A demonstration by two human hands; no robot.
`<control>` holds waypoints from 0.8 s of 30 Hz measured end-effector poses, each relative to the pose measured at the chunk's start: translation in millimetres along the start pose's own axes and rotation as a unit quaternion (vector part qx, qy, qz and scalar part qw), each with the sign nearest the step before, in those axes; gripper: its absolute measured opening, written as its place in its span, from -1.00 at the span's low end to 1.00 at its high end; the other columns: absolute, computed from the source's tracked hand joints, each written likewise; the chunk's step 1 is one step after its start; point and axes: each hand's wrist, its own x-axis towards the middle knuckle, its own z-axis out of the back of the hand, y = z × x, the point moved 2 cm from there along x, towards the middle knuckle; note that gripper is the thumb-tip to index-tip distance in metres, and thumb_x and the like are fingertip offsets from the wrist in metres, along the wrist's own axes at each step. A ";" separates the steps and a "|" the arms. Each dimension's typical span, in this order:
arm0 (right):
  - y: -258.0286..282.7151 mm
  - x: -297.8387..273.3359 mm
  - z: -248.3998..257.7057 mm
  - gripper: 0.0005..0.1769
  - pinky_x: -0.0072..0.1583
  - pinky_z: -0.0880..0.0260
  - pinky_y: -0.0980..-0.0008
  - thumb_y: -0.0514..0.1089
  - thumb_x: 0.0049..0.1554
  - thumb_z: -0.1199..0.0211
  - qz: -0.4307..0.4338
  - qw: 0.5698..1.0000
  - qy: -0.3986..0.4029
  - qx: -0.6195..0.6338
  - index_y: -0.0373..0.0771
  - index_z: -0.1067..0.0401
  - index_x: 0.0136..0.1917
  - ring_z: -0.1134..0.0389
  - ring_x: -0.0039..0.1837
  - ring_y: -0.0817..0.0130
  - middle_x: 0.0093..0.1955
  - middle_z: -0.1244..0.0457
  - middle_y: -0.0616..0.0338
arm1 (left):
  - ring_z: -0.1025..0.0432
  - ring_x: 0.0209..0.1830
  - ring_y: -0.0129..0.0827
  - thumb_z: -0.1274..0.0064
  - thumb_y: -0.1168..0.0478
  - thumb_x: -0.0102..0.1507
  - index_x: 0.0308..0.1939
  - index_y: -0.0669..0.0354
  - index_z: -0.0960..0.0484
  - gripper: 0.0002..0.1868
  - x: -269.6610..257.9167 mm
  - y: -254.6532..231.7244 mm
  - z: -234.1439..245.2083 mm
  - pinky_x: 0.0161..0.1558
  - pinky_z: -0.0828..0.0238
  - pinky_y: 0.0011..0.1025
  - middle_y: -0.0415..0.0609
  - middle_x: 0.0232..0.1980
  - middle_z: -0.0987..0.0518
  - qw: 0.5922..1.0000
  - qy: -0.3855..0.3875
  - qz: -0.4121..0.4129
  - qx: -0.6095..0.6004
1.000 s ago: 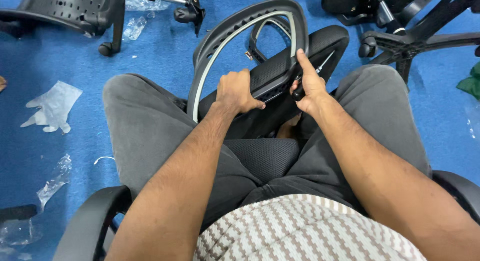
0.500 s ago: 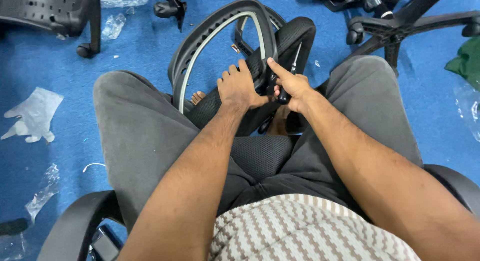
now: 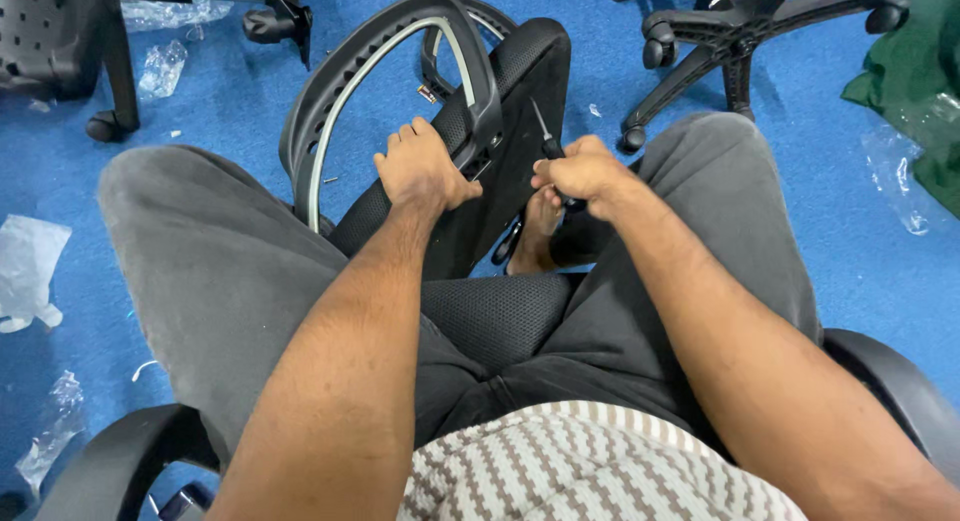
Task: The person uses a screwdriver to attach a black plastic frame to a chair backrest. They align the frame, insert screws, and tighten them to secure the components together.
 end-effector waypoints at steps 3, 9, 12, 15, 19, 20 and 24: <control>20.8 -33.1 26.0 -0.55 -0.31 -0.33 0.50 -0.19 0.11 -0.38 0.066 0.991 -0.047 -0.110 -0.37 -0.41 0.24 -0.31 -0.36 0.53 -0.28 -0.36 0.10 | -0.31 0.33 -0.13 -0.55 -0.25 -0.19 0.24 0.28 -0.28 0.16 -0.3 7.9 3.3 0.28 -0.27 -0.03 0.07 0.27 -0.43 1.000 0.004 0.017 -0.011; 46.4 -90.5 27.8 -0.70 -0.41 -0.08 0.54 -0.01 0.20 -0.31 0.062 0.995 -0.052 -0.057 -0.31 -0.61 -0.03 -0.13 -0.42 0.60 -0.33 -0.35 0.26 | -0.35 0.33 -0.12 -0.57 -0.19 -0.18 0.27 0.30 -0.27 0.16 -4.5 15.7 4.1 0.30 -0.35 -0.10 0.06 0.29 -0.44 0.998 0.015 0.047 -0.045; 51.6 -96.3 17.7 -0.68 -0.43 -0.06 0.52 0.00 0.21 -0.28 0.062 0.995 -0.059 -0.058 -0.32 -0.62 -0.09 -0.11 -0.45 0.60 -0.34 -0.35 0.24 | -0.30 0.37 -0.13 -0.57 -0.21 -0.17 0.28 0.29 -0.25 0.17 -9.6 17.7 3.4 0.33 -0.30 -0.05 0.06 0.30 -0.41 0.997 0.015 0.053 -0.054; 50.3 -95.5 15.4 -0.70 -0.43 -0.04 0.50 0.00 0.21 -0.28 0.062 0.993 -0.069 -0.071 -0.29 -0.62 -0.12 -0.11 -0.46 0.59 -0.36 -0.33 0.23 | -0.27 0.40 -0.15 -0.57 -0.20 -0.15 0.30 0.31 -0.22 0.19 -10.8 21.1 4.4 0.36 -0.25 -0.06 0.06 0.33 -0.38 0.996 0.022 0.048 -0.067; 45.2 -91.6 12.2 -0.65 -0.42 -0.02 0.46 0.00 0.23 -0.28 0.056 0.993 -0.066 -0.085 -0.35 -0.62 -0.13 -0.09 -0.45 0.55 -0.37 -0.30 0.18 | -0.23 0.43 -0.17 -0.56 -0.20 -0.13 0.33 0.29 -0.20 0.19 -11.9 22.6 4.2 0.39 -0.21 -0.06 0.05 0.36 -0.36 0.996 0.036 0.057 -0.065; 44.9 -90.5 10.4 -0.64 -0.42 0.00 0.45 0.00 0.23 -0.28 0.053 0.993 -0.061 -0.082 -0.36 -0.61 -0.13 -0.08 -0.45 0.54 -0.37 -0.30 0.18 | -0.23 0.43 -0.17 -0.56 -0.20 -0.13 0.34 0.29 -0.20 0.19 -12.4 22.8 4.2 0.39 -0.21 -0.06 0.05 0.36 -0.36 0.995 0.039 0.058 -0.066; 47.0 -91.8 4.6 -0.71 -0.38 -0.18 0.51 -0.03 0.20 -0.27 0.078 0.989 -0.066 -0.103 -0.30 -0.61 -0.10 -0.17 -0.43 0.57 -0.35 -0.37 0.22 | -0.22 0.43 -0.19 -0.56 -0.19 -0.12 0.35 0.29 -0.19 0.20 -13.2 24.5 6.8 0.39 -0.20 -0.04 0.04 0.36 -0.35 0.996 0.037 0.053 -0.067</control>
